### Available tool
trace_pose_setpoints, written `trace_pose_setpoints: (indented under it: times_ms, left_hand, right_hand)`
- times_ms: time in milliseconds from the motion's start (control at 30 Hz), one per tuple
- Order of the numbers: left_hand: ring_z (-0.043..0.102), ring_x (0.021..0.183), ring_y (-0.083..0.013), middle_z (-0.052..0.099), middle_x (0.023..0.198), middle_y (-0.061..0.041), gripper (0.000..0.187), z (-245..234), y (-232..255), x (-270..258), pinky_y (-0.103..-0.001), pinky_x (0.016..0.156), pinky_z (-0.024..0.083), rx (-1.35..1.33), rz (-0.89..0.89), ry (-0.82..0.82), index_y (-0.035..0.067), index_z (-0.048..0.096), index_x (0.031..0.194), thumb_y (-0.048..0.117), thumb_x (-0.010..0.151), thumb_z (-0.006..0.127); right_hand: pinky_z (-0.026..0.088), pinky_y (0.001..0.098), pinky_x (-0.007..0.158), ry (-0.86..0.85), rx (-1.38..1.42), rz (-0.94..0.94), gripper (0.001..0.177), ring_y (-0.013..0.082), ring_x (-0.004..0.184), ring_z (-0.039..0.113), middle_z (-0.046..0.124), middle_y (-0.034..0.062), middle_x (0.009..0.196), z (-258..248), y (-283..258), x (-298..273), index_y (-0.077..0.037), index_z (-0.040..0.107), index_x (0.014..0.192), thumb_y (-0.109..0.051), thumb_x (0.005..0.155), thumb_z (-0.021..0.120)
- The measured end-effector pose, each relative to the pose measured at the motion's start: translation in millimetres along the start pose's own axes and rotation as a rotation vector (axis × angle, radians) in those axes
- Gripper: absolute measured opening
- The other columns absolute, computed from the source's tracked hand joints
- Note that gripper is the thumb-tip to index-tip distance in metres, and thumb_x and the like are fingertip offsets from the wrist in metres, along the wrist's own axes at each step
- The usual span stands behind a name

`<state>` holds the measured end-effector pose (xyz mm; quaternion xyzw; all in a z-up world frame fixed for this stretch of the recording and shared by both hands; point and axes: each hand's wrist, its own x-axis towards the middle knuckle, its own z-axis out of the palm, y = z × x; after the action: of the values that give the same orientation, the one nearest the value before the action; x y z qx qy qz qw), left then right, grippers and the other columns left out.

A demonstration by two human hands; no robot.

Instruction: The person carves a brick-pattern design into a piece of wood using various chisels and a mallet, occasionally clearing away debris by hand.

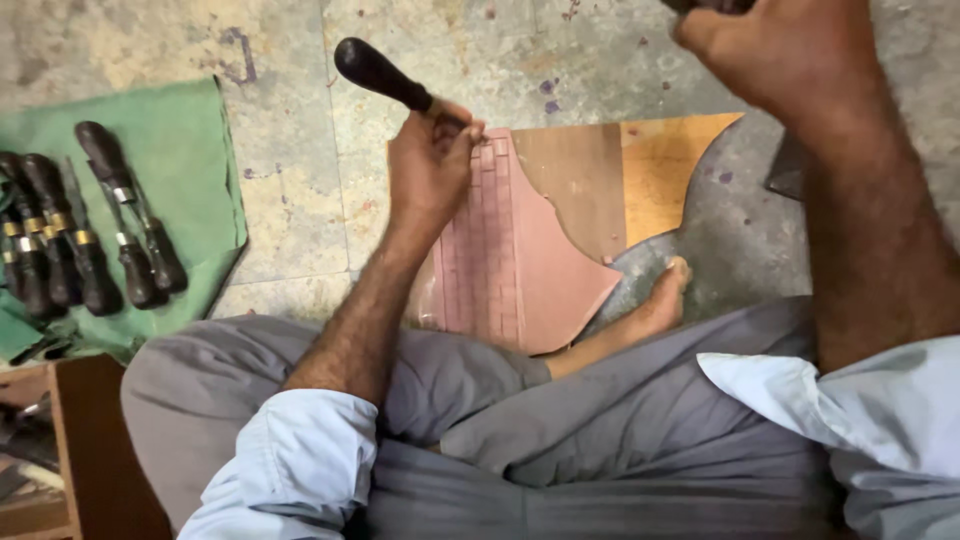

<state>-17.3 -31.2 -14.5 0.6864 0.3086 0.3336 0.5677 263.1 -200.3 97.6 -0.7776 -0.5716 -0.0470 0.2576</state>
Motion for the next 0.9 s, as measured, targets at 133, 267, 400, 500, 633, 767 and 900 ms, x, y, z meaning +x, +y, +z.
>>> trace_pose_setpoints:
  times_ms: [133,267,400,500,633,767,900]
  left_hand:
    - [0.068,0.078,-0.0117,0.072,0.088,-0.006,0.012,2,-9,-22,-0.026,0.068,0.054,-0.055,-0.156,0.025,0.002,0.062,0.101,0.0,0.093,0.07]
    - [0.069,0.084,-0.0121,0.072,0.095,-0.007,0.009,11,-14,-44,-0.026,0.073,0.056,-0.062,-0.124,-0.002,0.001,0.065,0.1,-0.001,0.093,0.07]
    - [0.073,0.09,-0.0121,0.074,0.097,-0.008,0.007,22,-8,-51,-0.026,0.08,0.058,0.0,-0.097,-0.029,0.003,0.063,0.105,0.007,0.099,0.064]
    - [0.075,0.09,-0.0145,0.075,0.095,-0.01,0.011,27,-5,-50,-0.029,0.08,0.057,0.129,-0.085,-0.017,0.002,0.064,0.107,0.012,0.101,0.064]
    - [0.076,0.09,-0.016,0.076,0.096,-0.01,0.013,27,-3,-48,-0.031,0.081,0.059,0.178,-0.023,-0.029,0.003,0.064,0.109,0.014,0.102,0.063]
    - [0.076,0.086,-0.0165,0.075,0.091,-0.01,0.013,26,-1,-51,-0.031,0.078,0.058,0.218,-0.04,-0.031,0.003,0.063,0.109,0.014,0.102,0.062]
    - [0.075,0.084,-0.0172,0.076,0.09,-0.01,0.013,27,3,-50,-0.032,0.076,0.058,0.248,-0.042,-0.034,0.003,0.064,0.109,0.014,0.102,0.062]
  right_hand:
    - [0.053,0.0395,0.072,0.141,0.096,-0.089,0.026,0.0287,0.085,0.069,0.067,0.017,0.09,-21,-18,-22,0.009,0.062,0.1,-0.003,0.083,0.078]
    - [0.055,0.0432,0.087,0.171,0.172,-0.1,0.041,0.0324,0.096,0.068,0.066,0.0205,0.105,-38,-43,-47,0.008,0.058,0.116,-0.004,0.083,0.079]
    - [0.052,0.0461,0.103,0.201,0.129,-0.166,0.064,0.0391,0.121,0.061,0.058,0.0232,0.129,-37,-74,-72,0.005,0.049,0.137,-0.007,0.082,0.08]
    - [0.051,0.0521,0.104,0.111,0.078,-0.015,0.072,0.0433,0.124,0.059,0.057,0.0222,0.128,-28,-77,-73,-0.002,0.053,0.142,-0.015,0.081,0.09]
    - [0.051,0.0516,0.105,0.213,0.073,-0.183,0.078,0.0429,0.125,0.056,0.055,0.0212,0.131,-24,-79,-67,-0.005,0.05,0.147,-0.005,0.077,0.085]
    - [0.052,0.0522,0.1,0.248,0.076,-0.206,0.077,0.0437,0.125,0.055,0.055,0.0198,0.131,-24,-84,-60,-0.007,0.049,0.144,-0.004,0.076,0.086]
    - [0.053,0.0528,0.095,0.22,0.062,-0.182,0.079,0.044,0.124,0.055,0.055,0.0191,0.135,-24,-80,-59,-0.008,0.051,0.143,-0.004,0.073,0.085]
